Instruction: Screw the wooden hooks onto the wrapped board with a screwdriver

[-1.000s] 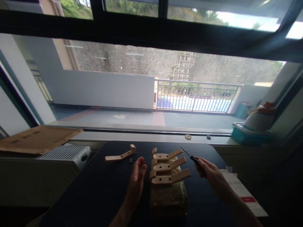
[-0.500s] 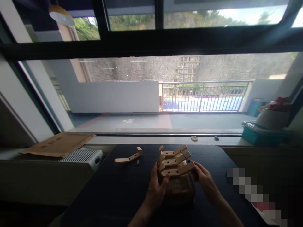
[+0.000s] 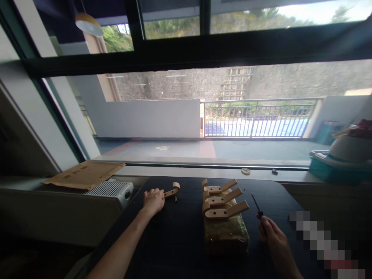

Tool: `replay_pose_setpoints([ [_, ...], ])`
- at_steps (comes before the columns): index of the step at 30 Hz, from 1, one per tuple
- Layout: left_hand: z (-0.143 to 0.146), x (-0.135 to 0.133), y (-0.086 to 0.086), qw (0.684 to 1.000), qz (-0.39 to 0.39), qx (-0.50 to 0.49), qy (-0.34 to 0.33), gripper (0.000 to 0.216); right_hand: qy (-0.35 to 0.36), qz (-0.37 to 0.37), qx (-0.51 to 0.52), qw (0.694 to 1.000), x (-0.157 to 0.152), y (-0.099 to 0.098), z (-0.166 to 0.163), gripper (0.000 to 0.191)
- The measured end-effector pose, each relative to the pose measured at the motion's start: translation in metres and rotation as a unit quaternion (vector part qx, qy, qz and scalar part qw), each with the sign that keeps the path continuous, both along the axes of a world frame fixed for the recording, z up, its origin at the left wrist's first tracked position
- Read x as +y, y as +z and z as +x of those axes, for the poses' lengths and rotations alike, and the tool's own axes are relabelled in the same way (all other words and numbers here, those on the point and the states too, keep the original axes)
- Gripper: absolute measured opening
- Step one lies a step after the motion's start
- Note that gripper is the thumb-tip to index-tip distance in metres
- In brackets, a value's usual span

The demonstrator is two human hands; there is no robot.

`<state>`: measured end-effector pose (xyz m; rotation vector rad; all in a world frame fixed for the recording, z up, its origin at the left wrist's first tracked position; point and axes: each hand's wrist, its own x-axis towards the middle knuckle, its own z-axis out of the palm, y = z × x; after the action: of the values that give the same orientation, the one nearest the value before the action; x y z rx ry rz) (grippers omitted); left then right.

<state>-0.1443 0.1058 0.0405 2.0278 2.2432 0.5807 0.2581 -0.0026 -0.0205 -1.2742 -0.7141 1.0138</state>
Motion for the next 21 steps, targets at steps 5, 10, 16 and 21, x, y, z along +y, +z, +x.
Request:
replay_pose_setpoints([
  [5,0.001,-0.011,0.012,0.999,0.016,-0.038,-0.003,0.015,-0.014,0.036,0.051,0.998,-0.002,-0.001,0.007,0.041],
  [10,0.036,-0.061,0.029,0.958,0.037,-0.276,-0.069,0.033,-0.029,0.024,0.068,0.997,-0.001,0.001,0.008,0.042],
  [16,0.098,-0.126,0.012,0.763,-0.137,-0.627,-0.077,0.050,0.014,-0.023,-0.042,0.999,-0.031,0.014,-0.003,0.033],
  [21,0.128,-0.147,0.005,0.724,-0.132,-0.677,0.011,0.045,0.059,0.015,-0.180,0.982,-0.067,0.035,-0.032,0.032],
])
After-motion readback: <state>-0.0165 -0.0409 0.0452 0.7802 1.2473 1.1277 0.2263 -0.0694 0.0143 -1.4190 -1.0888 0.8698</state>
